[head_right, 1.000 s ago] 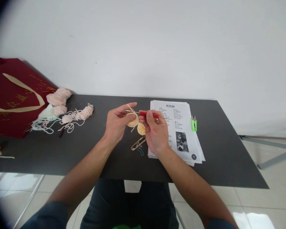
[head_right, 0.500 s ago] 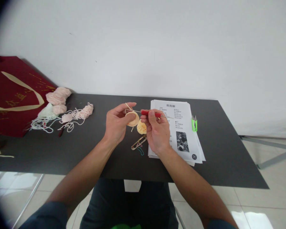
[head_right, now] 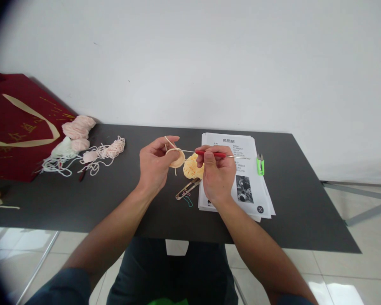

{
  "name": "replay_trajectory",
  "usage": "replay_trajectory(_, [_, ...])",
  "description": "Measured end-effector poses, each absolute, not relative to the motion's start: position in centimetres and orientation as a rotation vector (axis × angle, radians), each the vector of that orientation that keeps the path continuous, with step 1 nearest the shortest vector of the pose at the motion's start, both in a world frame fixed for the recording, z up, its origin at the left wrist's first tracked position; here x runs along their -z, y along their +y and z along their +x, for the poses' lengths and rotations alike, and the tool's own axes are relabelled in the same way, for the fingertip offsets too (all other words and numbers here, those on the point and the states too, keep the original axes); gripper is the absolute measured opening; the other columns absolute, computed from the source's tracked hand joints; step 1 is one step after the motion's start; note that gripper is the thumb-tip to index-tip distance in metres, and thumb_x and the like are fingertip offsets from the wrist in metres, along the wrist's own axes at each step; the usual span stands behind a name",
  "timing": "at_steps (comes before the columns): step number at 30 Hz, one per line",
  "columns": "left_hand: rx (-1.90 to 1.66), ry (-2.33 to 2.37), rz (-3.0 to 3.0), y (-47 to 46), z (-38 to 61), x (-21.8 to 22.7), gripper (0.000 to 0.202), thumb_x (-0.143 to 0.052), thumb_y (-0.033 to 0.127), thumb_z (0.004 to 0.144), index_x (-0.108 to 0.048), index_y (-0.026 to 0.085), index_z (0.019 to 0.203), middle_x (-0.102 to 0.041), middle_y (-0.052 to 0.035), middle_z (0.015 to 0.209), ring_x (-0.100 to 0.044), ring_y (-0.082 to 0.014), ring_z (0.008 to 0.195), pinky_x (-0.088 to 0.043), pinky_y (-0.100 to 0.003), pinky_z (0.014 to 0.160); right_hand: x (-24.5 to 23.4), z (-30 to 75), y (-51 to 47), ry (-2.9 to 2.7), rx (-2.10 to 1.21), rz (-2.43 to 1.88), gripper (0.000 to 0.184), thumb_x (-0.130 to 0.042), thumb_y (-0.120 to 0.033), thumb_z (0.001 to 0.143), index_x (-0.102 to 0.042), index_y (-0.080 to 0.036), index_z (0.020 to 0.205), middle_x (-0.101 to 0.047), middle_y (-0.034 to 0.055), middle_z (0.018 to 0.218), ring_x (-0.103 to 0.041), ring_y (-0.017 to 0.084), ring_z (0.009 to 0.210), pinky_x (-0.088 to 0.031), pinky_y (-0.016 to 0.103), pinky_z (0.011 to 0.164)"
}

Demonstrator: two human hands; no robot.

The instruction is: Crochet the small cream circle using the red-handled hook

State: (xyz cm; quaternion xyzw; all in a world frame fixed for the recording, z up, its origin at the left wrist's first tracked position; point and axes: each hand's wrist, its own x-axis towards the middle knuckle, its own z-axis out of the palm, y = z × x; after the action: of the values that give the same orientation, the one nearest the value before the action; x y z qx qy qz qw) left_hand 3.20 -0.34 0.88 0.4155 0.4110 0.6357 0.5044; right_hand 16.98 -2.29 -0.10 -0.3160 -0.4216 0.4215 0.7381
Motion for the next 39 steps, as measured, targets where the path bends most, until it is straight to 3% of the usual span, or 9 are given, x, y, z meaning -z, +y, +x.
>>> replay_trajectory(19, [-1.645, 1.159, 1.105, -0.7, 3.3, -0.4, 0.028, -0.074, 0.014, 0.073, -0.081, 0.021, 0.099, -0.069, 0.0009, 0.078, -0.056, -0.0095, 0.064, -0.047, -0.024, 0.063, 0.4, 16.1, -3.5, -1.149, -0.511, -0.785, 0.007, -0.072, -0.020, 0.092, -0.070, -0.025, 0.096, -0.079, 0.0014, 0.094, -0.069, 0.011, 0.060, -0.060, 0.030, 0.060])
replay_trajectory(23, [-1.654, 1.161, 1.079, -0.7, 3.4, -0.4, 0.027, -0.076, 0.016, 0.074, -0.080, 0.020, 0.101, -0.071, 0.0010, 0.078, -0.058, -0.0099, 0.064, -0.048, -0.024, 0.063, 1.1, 16.2, -3.7, -1.265, -0.417, -0.762, 0.016, -0.069, -0.014, 0.093, -0.074, -0.027, 0.101, -0.081, 0.0028, 0.100, -0.072, 0.013, 0.065, -0.063, 0.033, 0.065])
replay_trajectory(29, [-1.656, 1.083, 0.910, -0.1, 3.5, -0.2, 0.028, -0.080, 0.018, 0.072, -0.078, 0.018, 0.099, -0.075, 0.0005, 0.077, -0.065, -0.0111, 0.065, -0.051, -0.025, 0.066, 1.5, 16.5, -3.5, -1.428, -0.288, -0.717, 0.033, -0.069, -0.002, 0.089, -0.077, -0.028, 0.108, -0.083, 0.0063, 0.107, -0.078, 0.021, 0.091, -0.065, 0.042, 0.081])
replay_trajectory(39, [-1.593, 1.016, 0.718, 0.0, 3.6, -0.9, 0.033, -0.086, 0.015, 0.065, -0.078, 0.016, 0.097, -0.075, 0.0004, 0.074, -0.065, -0.0101, 0.064, -0.050, -0.024, 0.066, 2.2, 16.7, -3.1, -1.471, -0.272, -0.721, 0.038, -0.070, -0.004, 0.089, -0.079, -0.031, 0.114, -0.083, 0.0057, 0.114, -0.079, 0.022, 0.095, -0.066, 0.043, 0.082])
